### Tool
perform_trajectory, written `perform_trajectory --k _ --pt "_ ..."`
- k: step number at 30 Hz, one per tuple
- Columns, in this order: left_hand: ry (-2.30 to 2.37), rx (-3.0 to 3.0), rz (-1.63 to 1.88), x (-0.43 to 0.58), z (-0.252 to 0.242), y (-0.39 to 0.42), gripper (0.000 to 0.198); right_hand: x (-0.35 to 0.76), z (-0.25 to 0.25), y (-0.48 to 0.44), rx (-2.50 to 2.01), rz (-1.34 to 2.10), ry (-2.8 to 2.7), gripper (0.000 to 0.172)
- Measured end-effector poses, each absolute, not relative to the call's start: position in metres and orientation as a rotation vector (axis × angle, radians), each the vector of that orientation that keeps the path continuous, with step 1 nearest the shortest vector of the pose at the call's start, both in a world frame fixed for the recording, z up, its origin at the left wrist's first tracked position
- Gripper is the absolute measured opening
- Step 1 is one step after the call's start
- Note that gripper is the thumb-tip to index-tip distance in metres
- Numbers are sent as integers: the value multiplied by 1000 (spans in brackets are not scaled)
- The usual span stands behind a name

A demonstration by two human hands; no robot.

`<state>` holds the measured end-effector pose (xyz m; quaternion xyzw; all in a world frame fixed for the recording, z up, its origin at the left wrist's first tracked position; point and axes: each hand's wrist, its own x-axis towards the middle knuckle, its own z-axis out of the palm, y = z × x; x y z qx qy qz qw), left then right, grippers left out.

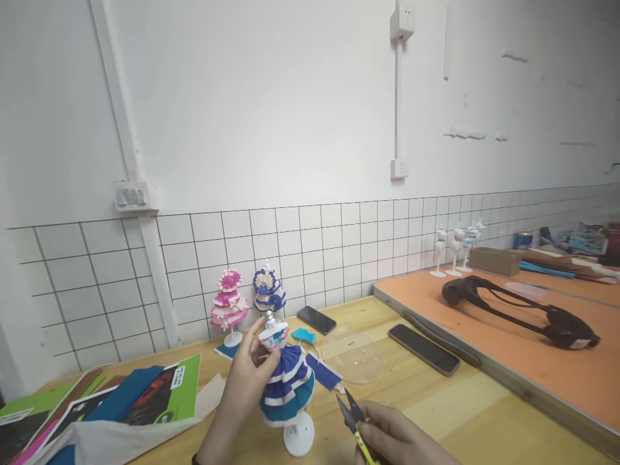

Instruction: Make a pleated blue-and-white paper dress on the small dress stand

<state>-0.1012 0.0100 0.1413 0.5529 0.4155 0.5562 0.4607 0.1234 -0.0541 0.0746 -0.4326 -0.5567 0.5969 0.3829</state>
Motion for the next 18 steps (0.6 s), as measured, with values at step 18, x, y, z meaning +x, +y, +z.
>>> perform_trajectory --k 18 --pt "997 1503 1259 -107 134 19 83 58 101 -17 -1178 361 -1816 11"
